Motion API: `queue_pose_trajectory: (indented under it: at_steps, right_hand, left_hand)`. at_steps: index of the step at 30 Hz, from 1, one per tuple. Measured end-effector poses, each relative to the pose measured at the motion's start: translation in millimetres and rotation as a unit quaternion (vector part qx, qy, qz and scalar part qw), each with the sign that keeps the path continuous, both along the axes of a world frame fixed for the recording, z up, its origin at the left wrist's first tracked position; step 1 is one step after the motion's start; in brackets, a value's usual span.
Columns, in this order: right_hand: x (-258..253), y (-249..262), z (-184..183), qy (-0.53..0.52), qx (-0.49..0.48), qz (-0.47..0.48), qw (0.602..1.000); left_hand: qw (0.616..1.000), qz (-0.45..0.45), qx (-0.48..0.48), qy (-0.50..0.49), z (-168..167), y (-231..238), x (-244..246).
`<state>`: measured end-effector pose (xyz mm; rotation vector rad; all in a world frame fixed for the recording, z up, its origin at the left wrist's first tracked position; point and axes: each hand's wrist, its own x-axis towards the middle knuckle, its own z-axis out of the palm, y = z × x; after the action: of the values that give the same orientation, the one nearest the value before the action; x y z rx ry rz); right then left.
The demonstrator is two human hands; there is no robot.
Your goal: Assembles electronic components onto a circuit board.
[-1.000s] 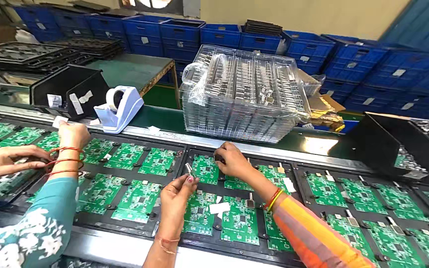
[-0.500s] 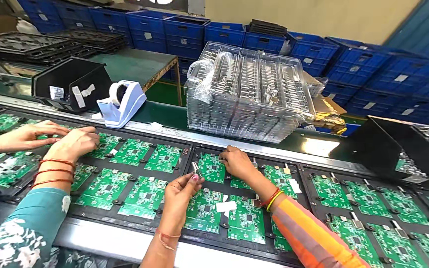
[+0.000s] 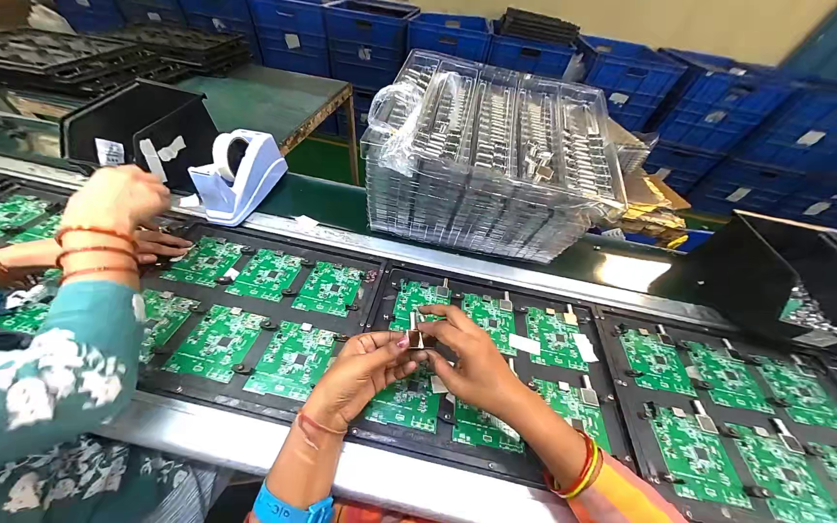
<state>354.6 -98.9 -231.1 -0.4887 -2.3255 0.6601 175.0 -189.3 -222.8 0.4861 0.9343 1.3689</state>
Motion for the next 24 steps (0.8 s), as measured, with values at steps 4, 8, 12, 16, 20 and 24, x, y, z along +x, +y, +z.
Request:
queue_pose_trajectory:
  at_steps: [4,8,12,16,20,24]
  right_hand:
    - [7.6,4.7,-4.5,-0.028,0.003,-0.068,0.997]
    - [15.7,3.8,-15.8,-0.103,-0.032,-0.092,0.99]
    - [12.8,-1.6,-25.1,-0.154,0.003,-0.08,0.985]
    - [9.4,-4.9,-22.8,-0.179,0.028,-0.088,0.98]
    - [8.7,-4.5,-13.8,-0.212,0.011,-0.084,0.974]
    - [7.4,-4.9,-14.7,-0.206,0.006,-0.092,0.974]
  left_hand:
    - [0.999,0.017,-0.027,0.025,-3.1,3.6,-2.8]
    - [0.991,0.108,-0.055,0.058,-2.1,7.4,-4.0]
    - [0.987,0.112,-0.047,0.107,-3.1,6.7,-7.5]
    - [0.984,0.107,-0.037,0.139,-2.0,5.5,-9.8]
    - [0.982,0.083,-0.031,0.167,-0.6,3.7,-12.0]
    - [0.981,0.07,-0.04,0.178,-0.8,3.5,-15.6]
